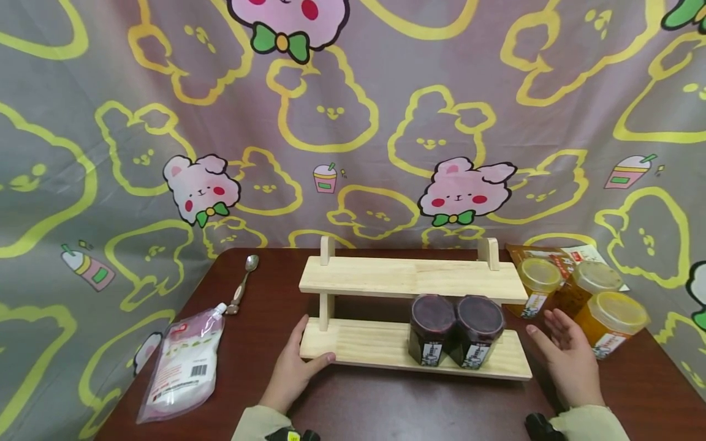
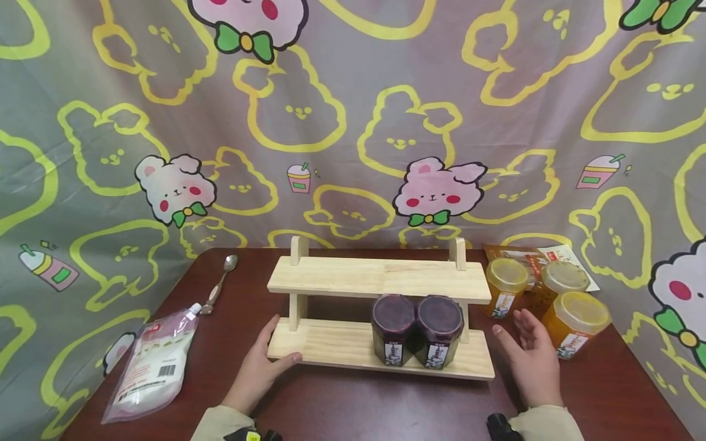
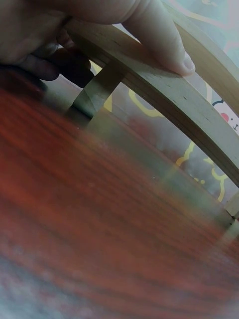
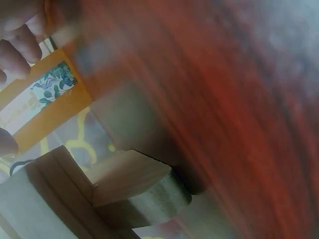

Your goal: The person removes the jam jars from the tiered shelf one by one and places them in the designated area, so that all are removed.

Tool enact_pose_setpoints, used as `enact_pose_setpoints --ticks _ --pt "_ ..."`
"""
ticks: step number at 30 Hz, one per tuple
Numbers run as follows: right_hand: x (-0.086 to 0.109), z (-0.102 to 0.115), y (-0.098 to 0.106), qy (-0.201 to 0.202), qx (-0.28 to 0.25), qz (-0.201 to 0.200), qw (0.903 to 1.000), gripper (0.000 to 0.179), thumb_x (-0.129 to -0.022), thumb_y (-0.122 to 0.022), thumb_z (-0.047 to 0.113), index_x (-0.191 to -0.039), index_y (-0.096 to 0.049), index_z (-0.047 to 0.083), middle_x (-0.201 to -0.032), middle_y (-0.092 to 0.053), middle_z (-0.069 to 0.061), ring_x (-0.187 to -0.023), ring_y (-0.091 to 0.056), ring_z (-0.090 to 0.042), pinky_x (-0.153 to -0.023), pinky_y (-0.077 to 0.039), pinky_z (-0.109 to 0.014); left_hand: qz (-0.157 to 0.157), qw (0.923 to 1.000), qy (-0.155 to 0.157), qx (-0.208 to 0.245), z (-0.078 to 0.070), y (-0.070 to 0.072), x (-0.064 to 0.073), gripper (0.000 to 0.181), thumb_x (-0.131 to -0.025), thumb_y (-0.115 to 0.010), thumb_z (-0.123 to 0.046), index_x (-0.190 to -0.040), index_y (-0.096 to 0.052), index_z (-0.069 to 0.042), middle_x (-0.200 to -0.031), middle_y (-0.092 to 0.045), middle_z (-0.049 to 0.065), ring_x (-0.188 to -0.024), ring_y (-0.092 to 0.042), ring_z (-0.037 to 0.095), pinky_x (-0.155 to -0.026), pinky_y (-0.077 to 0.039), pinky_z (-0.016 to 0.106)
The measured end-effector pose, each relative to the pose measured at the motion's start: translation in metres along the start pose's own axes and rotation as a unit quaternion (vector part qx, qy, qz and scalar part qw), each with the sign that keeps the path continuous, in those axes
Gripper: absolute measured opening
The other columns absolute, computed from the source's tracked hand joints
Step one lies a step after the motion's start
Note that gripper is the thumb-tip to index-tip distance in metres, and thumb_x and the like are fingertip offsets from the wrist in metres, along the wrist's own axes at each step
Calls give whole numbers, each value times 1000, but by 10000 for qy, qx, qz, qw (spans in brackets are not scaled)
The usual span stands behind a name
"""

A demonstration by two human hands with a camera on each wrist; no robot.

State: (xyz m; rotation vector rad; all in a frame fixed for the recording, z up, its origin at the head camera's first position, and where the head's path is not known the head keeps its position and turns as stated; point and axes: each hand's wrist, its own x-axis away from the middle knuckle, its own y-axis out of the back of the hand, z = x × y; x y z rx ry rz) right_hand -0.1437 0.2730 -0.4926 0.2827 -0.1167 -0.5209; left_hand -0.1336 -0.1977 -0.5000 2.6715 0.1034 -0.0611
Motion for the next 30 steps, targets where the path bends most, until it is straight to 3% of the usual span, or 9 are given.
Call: enact_pose_setpoints --ticks 5,11,15,18,23,27,30 --pt "3 5 3 107 -79 -157 9998 79 -95 -71 22 -159 -26 11 -158 -39 -12 -140 -41 -17 -109 -31 -11 4 10000 14 28 0 0 0 107 -75 -90 -32 -157 -28 -5 -155 -39 22 -141 -39 39 -114 -29 57" --pt "13 14 5 321 150 -76 9993 79 -95 -71 22 -159 -26 13 -157 -41 -11 -141 -41 -18 -113 -31 -17 2 10000 27 17 -1 0 0 106 -75 -90 -32 -157 -28 -5 -156 -38 22 -141 -38 39 -115 -29 58" --pt "21 20 5 669 213 41 9975 76 -95 -71 19 -158 -29 11 -154 -45 -11 -134 -46 -10 -104 -36 -10 18 10000 11 60 -2 1 0 106 -75 -90 -32 -157 -28 -5 -155 -39 22 -141 -38 38 -115 -29 57" --pt "26 23 3 968 139 76 9952 73 -94 -72 15 -155 -33 8 -147 -52 -3 -125 -49 0 -98 -39 -6 28 10000 -8 94 -2 1 0 106 -75 -90 -32 -157 -28 -5 -154 -40 23 -141 -39 39 -115 -29 57" --pt "32 22 1 1436 -749 377 9861 68 -91 -71 0 -151 -39 4 -134 -58 9 -118 -52 4 -97 -40 -7 8 10000 10 59 -2 1 0 106 -75 -90 -31 -157 -28 -5 -154 -40 23 -140 -39 39 -114 -29 57" --pt "36 22 0 1770 -1595 775 9681 65 -88 -69 -12 -146 -43 1 -129 -61 10 -118 -55 3 -95 -41 -7 9 10000 39 34 -1 1 1 106 -75 -90 -32 -157 -28 -5 -154 -40 23 -140 -39 39 -114 -29 58" --pt "38 23 -1 1932 -1828 1003 9587 65 -86 -68 -15 -145 -45 0 -129 -62 10 -118 -56 2 -94 -42 -7 11 10000 60 39 -1 1 1 106 -75 -90 -32 -157 -28 -5 -154 -40 23 -141 -39 39 -114 -29 59"
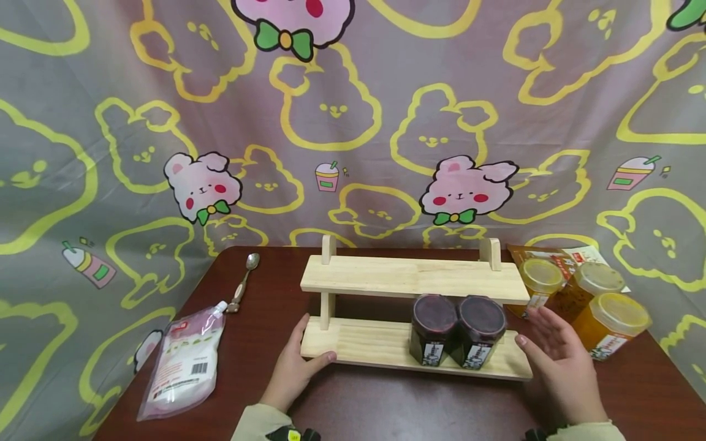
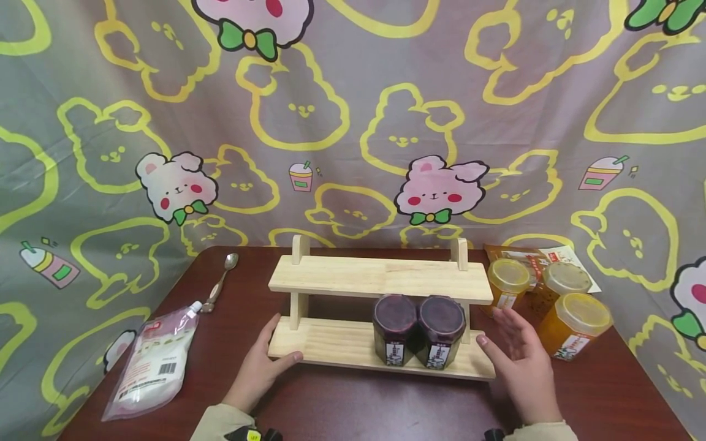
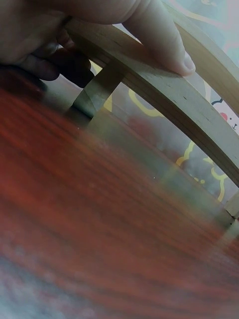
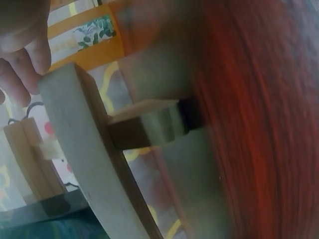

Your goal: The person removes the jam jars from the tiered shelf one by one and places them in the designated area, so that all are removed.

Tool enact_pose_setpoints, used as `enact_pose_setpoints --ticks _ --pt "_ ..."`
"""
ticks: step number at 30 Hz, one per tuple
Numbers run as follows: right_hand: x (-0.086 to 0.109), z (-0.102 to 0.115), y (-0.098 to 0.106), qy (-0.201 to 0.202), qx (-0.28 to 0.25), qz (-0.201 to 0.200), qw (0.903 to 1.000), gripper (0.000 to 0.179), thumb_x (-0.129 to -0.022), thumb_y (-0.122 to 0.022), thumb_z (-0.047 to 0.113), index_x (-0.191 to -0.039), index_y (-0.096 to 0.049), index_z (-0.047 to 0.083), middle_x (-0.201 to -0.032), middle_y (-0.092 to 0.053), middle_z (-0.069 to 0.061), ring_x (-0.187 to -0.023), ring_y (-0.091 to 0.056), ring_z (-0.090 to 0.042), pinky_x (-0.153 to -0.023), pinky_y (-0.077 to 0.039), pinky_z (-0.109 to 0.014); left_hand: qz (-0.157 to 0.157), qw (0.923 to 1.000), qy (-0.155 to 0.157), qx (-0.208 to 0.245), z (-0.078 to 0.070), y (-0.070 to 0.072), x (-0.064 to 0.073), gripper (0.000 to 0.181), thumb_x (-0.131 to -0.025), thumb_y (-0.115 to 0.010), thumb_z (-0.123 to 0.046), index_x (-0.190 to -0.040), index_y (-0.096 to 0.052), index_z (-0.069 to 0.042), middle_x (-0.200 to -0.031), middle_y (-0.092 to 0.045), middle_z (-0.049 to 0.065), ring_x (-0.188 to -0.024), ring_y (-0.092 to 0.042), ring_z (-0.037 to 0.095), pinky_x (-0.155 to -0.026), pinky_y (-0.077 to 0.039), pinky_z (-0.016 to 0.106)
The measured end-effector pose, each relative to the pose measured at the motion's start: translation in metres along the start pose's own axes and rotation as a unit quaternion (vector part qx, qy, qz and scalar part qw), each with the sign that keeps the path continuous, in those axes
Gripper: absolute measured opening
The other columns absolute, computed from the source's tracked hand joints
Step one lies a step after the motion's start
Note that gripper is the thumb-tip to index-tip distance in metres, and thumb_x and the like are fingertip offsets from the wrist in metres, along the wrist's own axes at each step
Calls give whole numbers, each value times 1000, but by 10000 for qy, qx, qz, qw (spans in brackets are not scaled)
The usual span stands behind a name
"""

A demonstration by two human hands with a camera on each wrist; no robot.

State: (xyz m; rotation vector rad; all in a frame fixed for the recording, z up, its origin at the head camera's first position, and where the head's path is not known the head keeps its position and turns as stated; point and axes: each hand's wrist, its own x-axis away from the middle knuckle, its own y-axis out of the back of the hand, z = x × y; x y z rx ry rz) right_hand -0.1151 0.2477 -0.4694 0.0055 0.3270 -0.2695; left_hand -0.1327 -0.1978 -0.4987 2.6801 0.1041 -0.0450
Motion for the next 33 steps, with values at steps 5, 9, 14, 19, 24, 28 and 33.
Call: enact_pose_setpoints --ticks 5,9,14,19,24,28,33 --pt "3 4 -4 8 -39 174 9998 67 -84 -70 -17 -144 -46 1 -129 -62 11 -118 -57 2 -93 -43 -6 -2 10000 15 18 0 0 0 107 -74 -90 -32 -157 -28 -5 -155 -39 23 -141 -38 40 -114 -29 59" --pt "5 7 -9 50 157 255 9995 69 -82 -72 -16 -145 -45 -2 -129 -63 9 -118 -57 2 -94 -43 -7 -2 10000 29 38 -1 0 0 107 -75 -90 -32 -157 -28 -6 -155 -40 23 -141 -38 39 -114 -29 59" --pt "7 7 -12 368 -222 522 9977 70 -78 -68 -26 -142 -44 -9 -129 -64 6 -121 -57 -1 -97 -42 -10 -12 10000 21 41 -1 -1 0 107 -74 -91 -32 -157 -28 -5 -154 -40 23 -141 -39 39 -114 -29 59" --pt "9 10 -16 518 -226 789 9953 73 -76 -68 -28 -142 -42 -11 -132 -63 5 -124 -56 -2 -101 -39 -10 -17 10000 -1 59 -1 -1 -1 106 -75 -91 -31 -157 -28 -5 -154 -40 23 -141 -39 39 -115 -29 58" --pt "12 13 -21 472 589 777 9941 77 -74 -76 -22 -143 -44 -8 -131 -61 14 -123 -54 3 -98 -40 -7 -13 10000 -6 62 0 0 -1 106 -75 -90 -31 -157 -28 -5 -154 -40 23 -141 -38 39 -115 -28 59" --pt "15 14 -26 585 1306 728 9870 82 -72 -81 -16 -144 -46 -4 -131 -57 20 -121 -53 7 -98 -39 -6 -3 10000 -23 40 0 0 0 106 -75 -90 -31 -157 -28 -5 -154 -40 23 -141 -38 39 -115 -28 59" --pt "18 14 -35 663 1710 673 9807 83 -70 -87 -9 -143 -49 0 -126 -56 26 -115 -53 9 -96 -39 -5 -19 10000 -63 30 -1 0 0 106 -75 -90 -31 -157 -29 -5 -154 -40 23 -141 -38 39 -115 -29 58"
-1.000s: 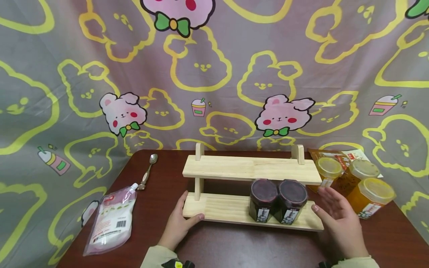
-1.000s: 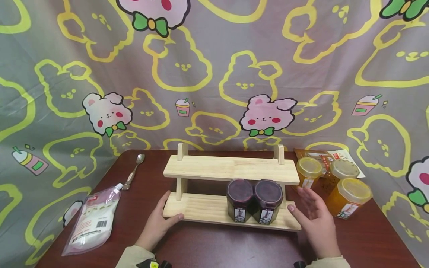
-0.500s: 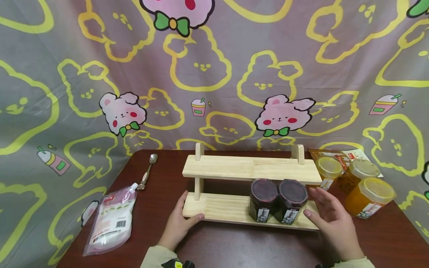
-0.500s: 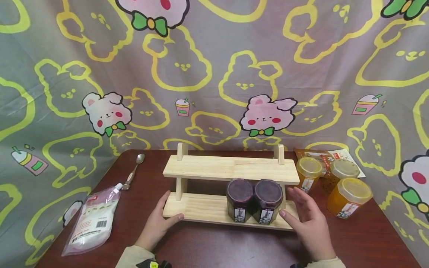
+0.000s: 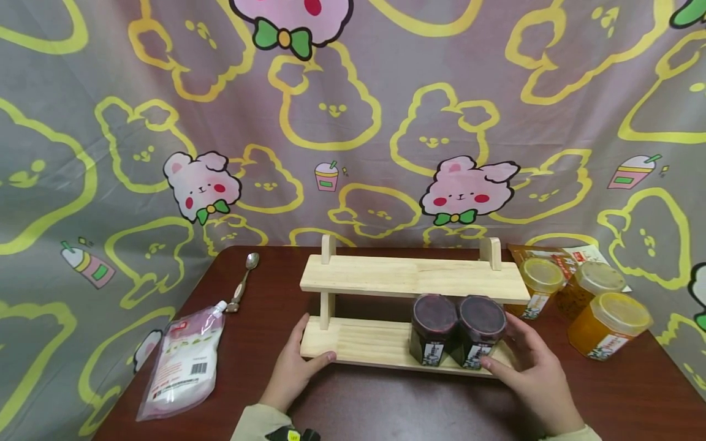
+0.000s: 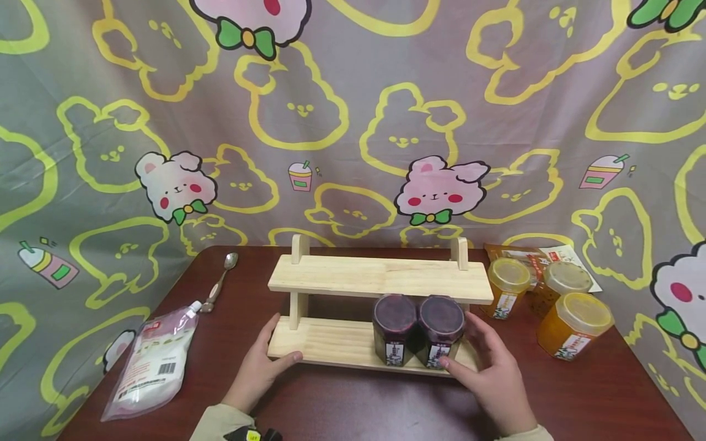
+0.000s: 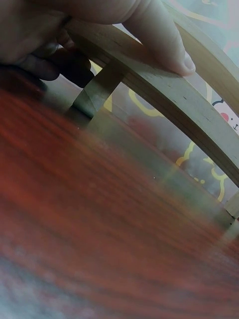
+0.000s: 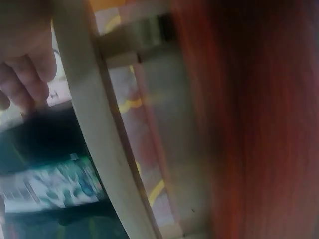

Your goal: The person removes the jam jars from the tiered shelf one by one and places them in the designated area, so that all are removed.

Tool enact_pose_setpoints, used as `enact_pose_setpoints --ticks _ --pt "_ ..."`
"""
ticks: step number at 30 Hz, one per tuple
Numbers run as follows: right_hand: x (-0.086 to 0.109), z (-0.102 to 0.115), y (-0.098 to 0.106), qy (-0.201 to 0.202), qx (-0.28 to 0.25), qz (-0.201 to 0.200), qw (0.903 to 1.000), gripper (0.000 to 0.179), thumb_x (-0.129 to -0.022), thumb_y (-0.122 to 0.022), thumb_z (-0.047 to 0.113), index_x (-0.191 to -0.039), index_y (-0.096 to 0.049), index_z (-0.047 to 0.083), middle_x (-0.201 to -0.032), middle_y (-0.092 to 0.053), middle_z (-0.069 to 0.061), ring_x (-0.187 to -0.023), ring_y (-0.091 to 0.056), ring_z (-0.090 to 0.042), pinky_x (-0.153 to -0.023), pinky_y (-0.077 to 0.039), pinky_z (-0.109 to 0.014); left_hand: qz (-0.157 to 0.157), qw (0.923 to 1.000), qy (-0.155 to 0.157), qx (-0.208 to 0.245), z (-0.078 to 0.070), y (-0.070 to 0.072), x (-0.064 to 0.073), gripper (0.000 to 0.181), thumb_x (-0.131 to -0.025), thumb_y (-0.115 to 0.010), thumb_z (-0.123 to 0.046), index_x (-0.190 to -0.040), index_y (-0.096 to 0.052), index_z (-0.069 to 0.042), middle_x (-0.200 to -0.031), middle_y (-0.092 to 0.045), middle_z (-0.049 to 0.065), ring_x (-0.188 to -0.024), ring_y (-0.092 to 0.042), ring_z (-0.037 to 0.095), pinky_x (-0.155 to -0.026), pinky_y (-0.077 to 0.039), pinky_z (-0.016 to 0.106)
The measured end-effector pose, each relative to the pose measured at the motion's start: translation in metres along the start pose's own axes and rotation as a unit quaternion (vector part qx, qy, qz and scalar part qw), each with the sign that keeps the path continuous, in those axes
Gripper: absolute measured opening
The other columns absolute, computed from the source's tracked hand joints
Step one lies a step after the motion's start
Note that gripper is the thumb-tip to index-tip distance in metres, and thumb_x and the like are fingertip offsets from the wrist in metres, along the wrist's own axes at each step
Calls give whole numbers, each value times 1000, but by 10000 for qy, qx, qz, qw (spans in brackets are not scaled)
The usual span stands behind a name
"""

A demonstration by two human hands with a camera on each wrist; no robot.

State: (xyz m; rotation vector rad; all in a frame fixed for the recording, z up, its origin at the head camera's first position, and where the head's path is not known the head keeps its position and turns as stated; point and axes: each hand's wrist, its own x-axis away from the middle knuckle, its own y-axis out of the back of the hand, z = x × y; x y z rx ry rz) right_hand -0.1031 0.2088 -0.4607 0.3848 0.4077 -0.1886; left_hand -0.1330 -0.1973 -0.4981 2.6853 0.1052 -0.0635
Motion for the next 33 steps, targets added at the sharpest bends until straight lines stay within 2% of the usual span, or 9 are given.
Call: enact_pose_setpoints --ticks 4,8,11,14,22,27,33 --pt "1 1 -9 -150 260 -61 9995 84 -69 -91 0 -143 -50 4 -122 -56 28 -113 -51 13 -95 -36 -4 -13 10000 -11 -23 0 0 0 106 -74 -91 -31 -157 -29 -4 -154 -41 23 -140 -39 39 -114 -29 58" --pt "3 2 -16 -242 597 -84 9979 85 -67 -94 9 -141 -52 6 -125 -65 3 -110 -49 16 -95 -31 -2 -7 10000 39 -71 0 0 0 107 -74 -90 -33 -157 -28 -5 -155 -40 22 -140 -39 39 -114 -30 58" --pt "4 3 -19 -284 828 -33 9962 85 -66 -96 15 -139 -53 7 -125 -66 -15 -108 -46 17 -92 -27 -1 -1 9999 83 -100 0 0 0 107 -74 -90 -33 -157 -28 -5 -155 -39 22 -141 -39 39 -114 -29 59" --pt "4 3 -22 -260 957 7 9951 85 -65 -96 18 -137 -54 7 -126 -63 -13 -109 -44 16 -91 -27 0 -11 9999 96 -99 0 0 0 107 -74 -90 -33 -157 -28 -5 -155 -39 22 -141 -38 39 -114 -29 58" --pt "2 4 -31 -83 995 -126 9949 79 -64 -96 12 -131 -55 4 -118 -58 -7 -108 -44 11 -90 -30 0 -16 9999 80 -88 -1 0 0 107 -74 -91 -33 -157 -28 -5 -154 -40 22 -140 -39 39 -114 -30 58" --pt "3 5 -32 -232 1104 -283 9932 78 -64 -95 10 -130 -55 3 -118 -61 -12 -107 -47 10 -89 -31 0 -3 9999 69 -106 -1 0 0 107 -74 -90 -34 -157 -29 -5 -155 -39 22 -141 -39 39 -114 -30 58" --pt "5 5 -30 -411 1344 -462 9890 80 -63 -96 14 -130 -54 3 -118 -67 -18 -103 -47 11 -87 -32 -4 3 9999 80 -107 -1 0 0 107 -75 -90 -34 -157 -28 -5 -156 -38 22 -141 -38 39 -114 -29 58"
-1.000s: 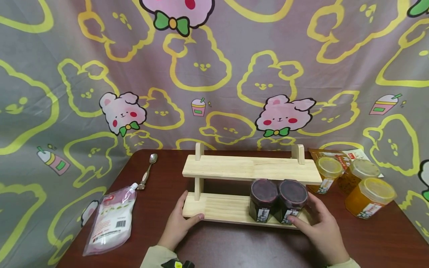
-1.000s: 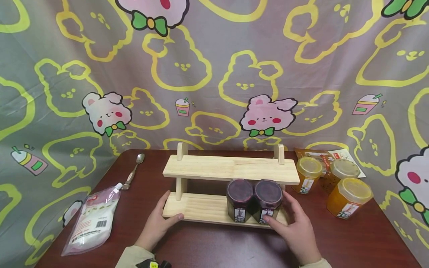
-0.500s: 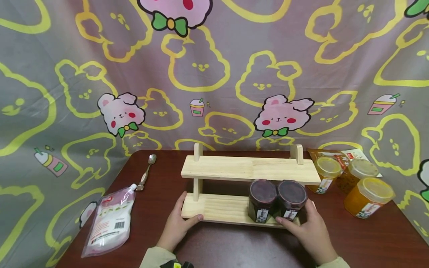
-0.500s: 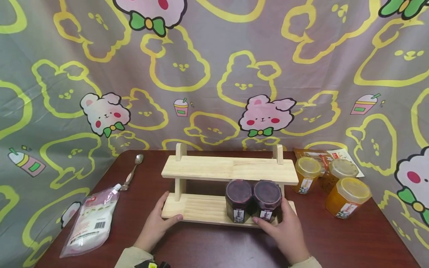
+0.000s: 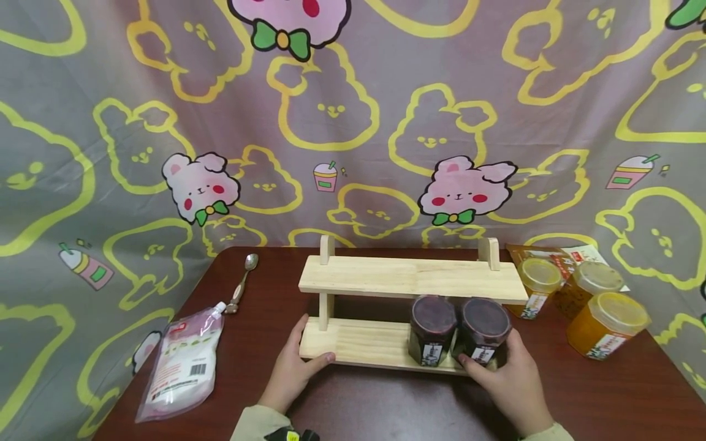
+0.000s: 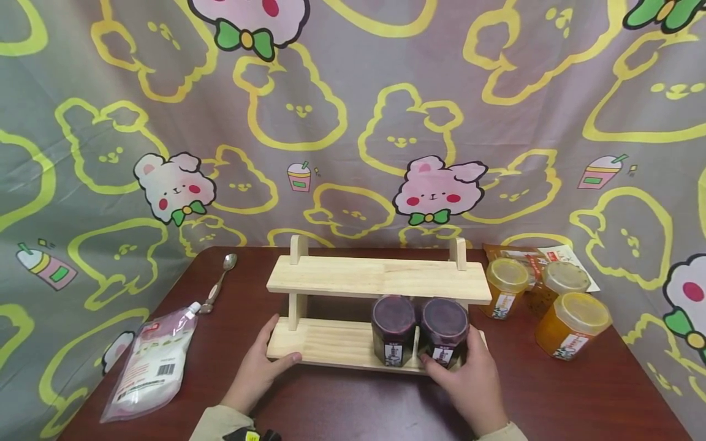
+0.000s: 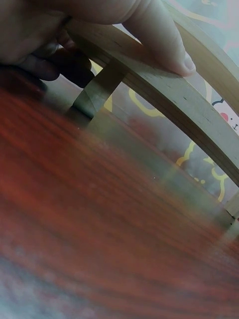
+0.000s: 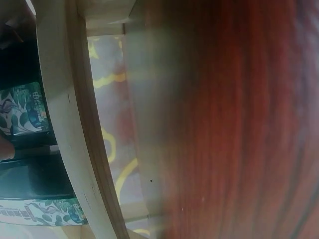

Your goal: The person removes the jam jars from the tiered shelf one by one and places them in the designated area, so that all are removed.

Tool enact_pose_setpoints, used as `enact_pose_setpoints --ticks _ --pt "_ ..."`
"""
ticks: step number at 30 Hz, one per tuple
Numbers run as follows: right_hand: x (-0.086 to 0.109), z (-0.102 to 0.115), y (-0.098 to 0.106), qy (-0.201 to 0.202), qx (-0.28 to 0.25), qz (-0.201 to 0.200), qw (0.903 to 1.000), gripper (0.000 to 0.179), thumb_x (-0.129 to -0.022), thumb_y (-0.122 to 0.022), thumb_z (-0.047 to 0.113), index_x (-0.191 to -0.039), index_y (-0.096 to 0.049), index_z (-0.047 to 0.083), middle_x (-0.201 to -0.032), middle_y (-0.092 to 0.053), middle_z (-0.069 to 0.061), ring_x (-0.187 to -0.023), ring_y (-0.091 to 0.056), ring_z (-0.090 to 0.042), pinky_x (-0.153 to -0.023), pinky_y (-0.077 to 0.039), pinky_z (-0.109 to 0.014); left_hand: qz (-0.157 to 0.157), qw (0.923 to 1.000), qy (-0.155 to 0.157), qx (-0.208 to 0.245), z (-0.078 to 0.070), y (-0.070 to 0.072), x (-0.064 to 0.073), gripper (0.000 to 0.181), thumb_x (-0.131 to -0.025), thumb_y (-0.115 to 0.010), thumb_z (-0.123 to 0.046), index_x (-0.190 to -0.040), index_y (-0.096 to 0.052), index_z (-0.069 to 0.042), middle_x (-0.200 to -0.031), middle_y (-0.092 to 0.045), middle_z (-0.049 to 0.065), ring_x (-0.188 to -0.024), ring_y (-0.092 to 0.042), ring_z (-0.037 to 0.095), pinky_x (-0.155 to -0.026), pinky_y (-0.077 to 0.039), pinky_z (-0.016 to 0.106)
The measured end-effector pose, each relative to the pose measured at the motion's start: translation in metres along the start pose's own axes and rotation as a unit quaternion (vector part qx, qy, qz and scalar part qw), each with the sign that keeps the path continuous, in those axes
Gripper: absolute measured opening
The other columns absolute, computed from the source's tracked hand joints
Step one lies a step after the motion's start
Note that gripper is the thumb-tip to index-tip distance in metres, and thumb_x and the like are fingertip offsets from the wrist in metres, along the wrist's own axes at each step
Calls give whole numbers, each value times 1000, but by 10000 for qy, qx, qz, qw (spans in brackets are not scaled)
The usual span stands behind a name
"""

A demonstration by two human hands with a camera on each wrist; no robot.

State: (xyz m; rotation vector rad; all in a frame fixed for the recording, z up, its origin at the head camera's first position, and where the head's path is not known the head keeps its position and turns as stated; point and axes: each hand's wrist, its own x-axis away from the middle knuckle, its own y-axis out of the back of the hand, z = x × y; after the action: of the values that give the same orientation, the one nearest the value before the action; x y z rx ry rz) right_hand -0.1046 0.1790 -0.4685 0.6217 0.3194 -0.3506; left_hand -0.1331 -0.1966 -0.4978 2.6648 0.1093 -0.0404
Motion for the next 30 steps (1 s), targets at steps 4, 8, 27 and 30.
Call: enact_pose_setpoints --ticks 4,8,27,30 --pt "0 0 2 -36 100 47 9999 82 -63 -96 14 -132 -53 2 -120 -66 -19 -106 -53 -1 -87 -32 -6 -6 10000 4 -24 1 0 0 107 -75 -90 -34 -157 -29 -5 -156 -38 22 -141 -38 39 -114 -29 58" --pt "1 0 5 -101 215 122 9996 81 -65 -95 15 -131 -50 -1 -120 -64 -22 -108 -59 -29 -87 -36 -14 -20 10000 -30 -27 2 -1 1 106 -75 -90 -33 -157 -29 -5 -156 -38 22 -141 -38 40 -114 -29 59" --pt "1 0 12 -187 311 -22 9993 80 -64 -95 15 -131 -52 2 -118 -66 -18 -104 -51 -2 -85 -31 -8 -38 10000 -90 -12 2 0 1 106 -75 -90 -33 -156 -29 -4 -155 -39 23 -141 -39 40 -114 -30 59" --pt "2 0 13 -185 301 -21 9994 81 -64 -95 15 -132 -52 2 -119 -66 -19 -105 -51 -1 -85 -30 -6 -31 10000 -89 -6 2 0 1 107 -75 -90 -34 -157 -29 -4 -155 -39 23 -141 -38 40 -114 -30 59"
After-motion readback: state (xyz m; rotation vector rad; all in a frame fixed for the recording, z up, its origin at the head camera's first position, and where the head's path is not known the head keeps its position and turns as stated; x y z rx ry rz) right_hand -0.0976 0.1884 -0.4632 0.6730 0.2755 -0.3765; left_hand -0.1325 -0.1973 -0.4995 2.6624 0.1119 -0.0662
